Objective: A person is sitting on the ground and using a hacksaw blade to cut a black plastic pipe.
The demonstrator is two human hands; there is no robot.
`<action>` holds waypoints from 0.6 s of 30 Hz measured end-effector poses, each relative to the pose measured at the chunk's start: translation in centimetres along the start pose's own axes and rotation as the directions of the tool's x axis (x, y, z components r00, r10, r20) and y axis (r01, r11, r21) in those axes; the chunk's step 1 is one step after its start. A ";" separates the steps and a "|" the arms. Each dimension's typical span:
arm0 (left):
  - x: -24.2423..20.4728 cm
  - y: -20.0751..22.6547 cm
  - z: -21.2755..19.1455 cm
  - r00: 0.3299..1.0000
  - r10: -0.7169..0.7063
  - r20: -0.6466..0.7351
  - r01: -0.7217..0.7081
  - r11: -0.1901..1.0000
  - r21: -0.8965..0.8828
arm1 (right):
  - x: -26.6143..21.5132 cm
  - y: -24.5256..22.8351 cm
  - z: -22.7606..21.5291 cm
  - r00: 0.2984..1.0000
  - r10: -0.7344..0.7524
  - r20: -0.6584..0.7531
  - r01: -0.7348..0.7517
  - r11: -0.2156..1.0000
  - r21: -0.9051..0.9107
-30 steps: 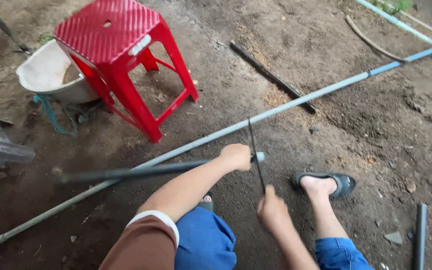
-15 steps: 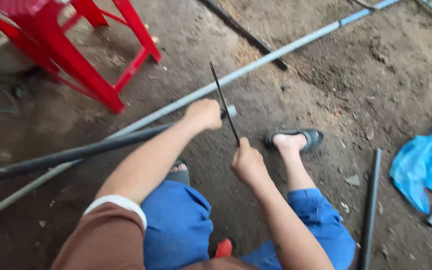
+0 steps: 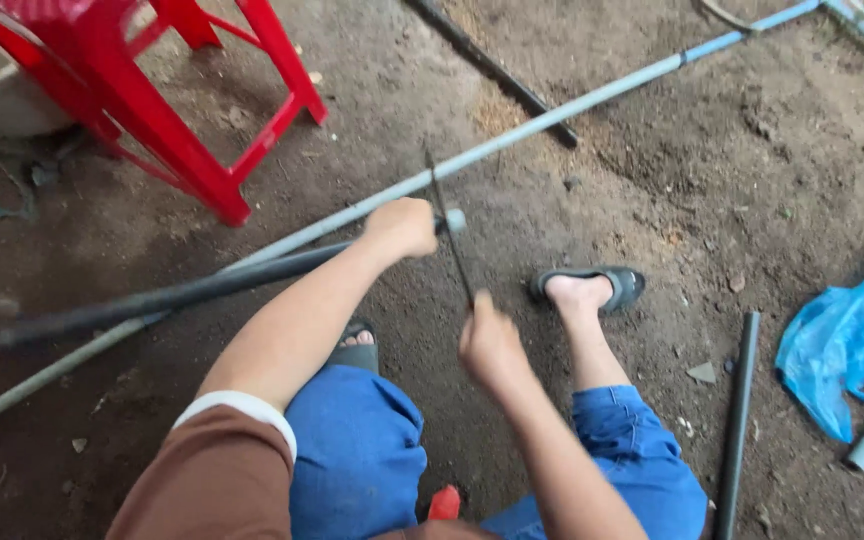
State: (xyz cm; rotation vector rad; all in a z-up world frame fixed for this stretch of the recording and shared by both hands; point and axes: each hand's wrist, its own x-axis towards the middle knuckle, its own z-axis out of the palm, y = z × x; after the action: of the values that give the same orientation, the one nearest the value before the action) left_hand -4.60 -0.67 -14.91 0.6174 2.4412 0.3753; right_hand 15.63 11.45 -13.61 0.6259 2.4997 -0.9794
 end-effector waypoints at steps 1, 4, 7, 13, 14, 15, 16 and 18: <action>0.2 -0.5 0.3 1.000 -0.002 -0.010 0.002 1.000 0.000 | -0.4 0.9 1.0 1.000 -0.010 -0.004 0.010 1.000 -0.002; -0.2 -0.6 2.3 0.998 -0.062 0.025 0.062 0.998 0.029 | -0.2 2.9 2.8 0.997 0.015 0.079 -0.011 0.998 -0.061; -1.3 1.6 2.9 0.995 0.050 0.090 -0.061 0.990 0.128 | 1.9 1.8 1.1 0.998 0.045 0.033 -0.043 0.998 -0.054; 1.8 -2.7 2.8 0.983 -0.091 -0.163 0.112 0.986 0.126 | 1.5 6.2 6.7 0.980 -0.163 -0.113 0.139 0.971 -0.197; 1.4 -2.6 2.9 0.984 -0.074 -0.160 0.091 0.990 0.104 | 2.0 6.7 7.1 0.987 -0.123 -0.101 0.104 0.980 -0.172; 0.6 -2.6 3.8 0.989 -0.059 -0.136 0.070 0.995 0.077 | 1.6 7.4 7.8 0.995 -0.065 -0.073 0.054 0.988 -0.146; -0.2 -1.3 4.6 0.987 -0.079 -0.137 0.090 0.993 0.071 | 2.4 7.1 6.8 0.995 -0.077 -0.056 0.067 0.986 -0.150; -1.5 1.2 5.3 0.996 0.091 -0.007 -0.088 0.976 0.199 | 4.6 5.9 4.8 0.996 -0.033 -0.081 0.025 0.995 -0.099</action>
State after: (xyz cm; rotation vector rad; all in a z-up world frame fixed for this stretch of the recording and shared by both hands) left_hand 0.09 0.28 -17.96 0.8141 2.4903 0.1726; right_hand 15.80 13.14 -22.30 0.6134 2.6182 -0.8515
